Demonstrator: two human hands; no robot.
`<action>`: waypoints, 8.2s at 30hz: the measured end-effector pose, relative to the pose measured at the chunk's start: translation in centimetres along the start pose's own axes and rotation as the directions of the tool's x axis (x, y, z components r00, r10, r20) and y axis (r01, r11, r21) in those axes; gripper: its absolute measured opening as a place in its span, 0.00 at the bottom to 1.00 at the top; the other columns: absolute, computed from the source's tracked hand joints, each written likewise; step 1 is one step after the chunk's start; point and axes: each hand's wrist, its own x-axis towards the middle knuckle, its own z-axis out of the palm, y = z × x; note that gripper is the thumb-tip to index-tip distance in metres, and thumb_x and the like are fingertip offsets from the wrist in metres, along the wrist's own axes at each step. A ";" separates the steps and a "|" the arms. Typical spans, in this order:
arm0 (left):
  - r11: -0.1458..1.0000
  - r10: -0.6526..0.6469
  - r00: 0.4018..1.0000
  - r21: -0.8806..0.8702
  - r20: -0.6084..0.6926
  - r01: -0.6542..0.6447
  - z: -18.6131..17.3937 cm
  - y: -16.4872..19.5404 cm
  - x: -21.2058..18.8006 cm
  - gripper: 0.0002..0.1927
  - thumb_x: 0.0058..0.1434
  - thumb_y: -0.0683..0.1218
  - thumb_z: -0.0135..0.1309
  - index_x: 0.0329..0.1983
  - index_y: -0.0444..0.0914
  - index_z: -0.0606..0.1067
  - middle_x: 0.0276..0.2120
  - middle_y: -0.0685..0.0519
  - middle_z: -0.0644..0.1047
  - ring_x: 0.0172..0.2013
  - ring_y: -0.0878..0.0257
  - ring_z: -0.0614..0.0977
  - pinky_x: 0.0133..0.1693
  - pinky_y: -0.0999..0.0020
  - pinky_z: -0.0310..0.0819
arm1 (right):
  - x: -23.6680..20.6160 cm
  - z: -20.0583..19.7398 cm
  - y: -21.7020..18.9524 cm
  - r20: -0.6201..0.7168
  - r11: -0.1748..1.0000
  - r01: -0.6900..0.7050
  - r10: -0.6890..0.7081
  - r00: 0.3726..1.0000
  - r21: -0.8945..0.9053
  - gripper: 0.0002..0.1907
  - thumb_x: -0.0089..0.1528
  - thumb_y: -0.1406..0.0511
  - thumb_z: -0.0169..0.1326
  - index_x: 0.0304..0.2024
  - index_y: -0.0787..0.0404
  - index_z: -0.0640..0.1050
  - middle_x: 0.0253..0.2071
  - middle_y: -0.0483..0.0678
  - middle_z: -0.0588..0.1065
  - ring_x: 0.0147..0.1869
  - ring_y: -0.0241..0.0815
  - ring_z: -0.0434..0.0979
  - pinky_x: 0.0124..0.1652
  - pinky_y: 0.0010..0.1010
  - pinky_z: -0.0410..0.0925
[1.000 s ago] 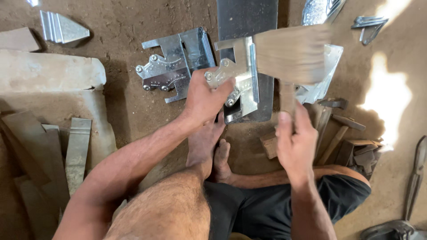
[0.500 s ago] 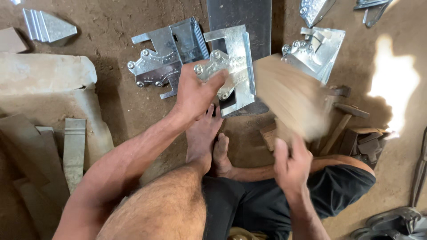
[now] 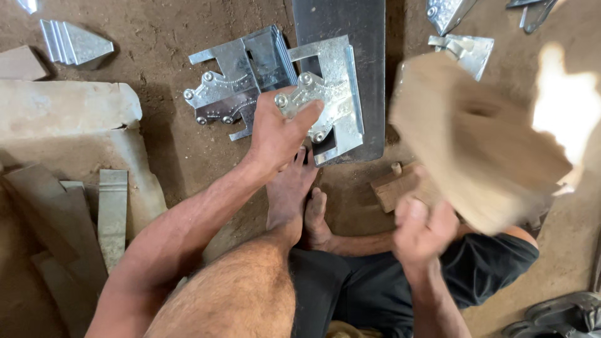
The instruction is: The person sits on the ground and hammers decorative sheet metal pieces with a wooden mallet over a metal form, striking the metal to shape it, repositioning the pieces by hand between strikes, and setting finished pieces aside with other completed metal ornaments.
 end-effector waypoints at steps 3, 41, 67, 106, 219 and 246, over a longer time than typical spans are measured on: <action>1.000 0.022 1.000 -0.008 -0.010 -0.022 -0.1 -0.1 0.0 0.10 0.63 0.46 0.57 0.39 0.33 0.81 0.25 0.58 0.79 0.24 0.73 0.73 0.24 0.72 0.66 | 1.3 0.7 -0.4 0.025 0.996 -0.087 0.088 0.996 -0.013 0.21 0.74 0.62 0.44 0.66 0.68 0.70 0.26 0.41 0.69 0.24 0.27 0.64 0.26 0.20 0.59; 0.987 0.117 0.993 0.114 -0.017 -0.114 0.2 -0.5 0.0 0.10 0.64 0.45 0.58 0.37 0.32 0.81 0.25 0.58 0.80 0.28 0.73 0.75 0.31 0.71 0.71 | -2.0 -1.3 1.2 -0.006 0.994 -0.031 0.030 1.000 -0.108 0.19 0.73 0.64 0.42 0.63 0.67 0.72 0.24 0.40 0.69 0.21 0.27 0.63 0.25 0.19 0.60; 0.576 0.578 0.688 0.378 0.439 -0.725 -0.5 6.1 3.8 0.13 0.67 0.44 0.59 0.55 0.39 0.80 0.55 0.49 0.80 0.56 0.56 0.81 0.60 0.56 0.72 | 2.2 -7.2 7.1 0.150 0.908 -0.317 0.285 0.947 0.275 0.20 0.73 0.59 0.37 0.56 0.67 0.72 0.27 0.49 0.71 0.25 0.36 0.68 0.27 0.27 0.65; -0.414 0.463 0.117 0.331 0.879 -0.848 -3.3 1.5 7.8 0.21 0.68 0.45 0.53 0.64 0.38 0.76 0.64 0.52 0.77 0.67 0.58 0.73 0.68 0.54 0.63 | 9.5 -0.4 11.3 0.086 0.848 -0.440 0.435 0.896 0.295 0.14 0.73 0.61 0.40 0.53 0.59 0.74 0.19 0.41 0.64 0.18 0.31 0.59 0.18 0.27 0.56; 0.925 0.332 0.916 0.268 -0.225 -0.269 1.4 -2.9 4.4 0.31 0.61 0.54 0.68 0.16 0.38 0.60 0.16 0.64 0.61 0.22 0.76 0.58 0.21 0.69 0.47 | 1.1 -1.5 -0.5 0.046 0.950 -0.001 0.016 0.999 -0.312 0.26 0.70 0.72 0.46 0.71 0.72 0.64 0.27 0.46 0.72 0.26 0.31 0.72 0.31 0.22 0.68; 0.983 0.151 0.950 0.057 0.273 -0.173 6.3 4.6 3.5 0.20 0.64 0.44 0.60 0.58 0.35 0.75 0.41 0.56 0.80 0.35 0.73 0.79 0.34 0.73 0.77 | -8.2 -3.9 3.6 -0.007 0.380 -0.671 0.867 0.498 -0.637 0.33 0.68 0.60 0.56 0.76 0.43 0.66 0.44 0.63 0.82 0.34 0.56 0.81 0.41 0.33 0.75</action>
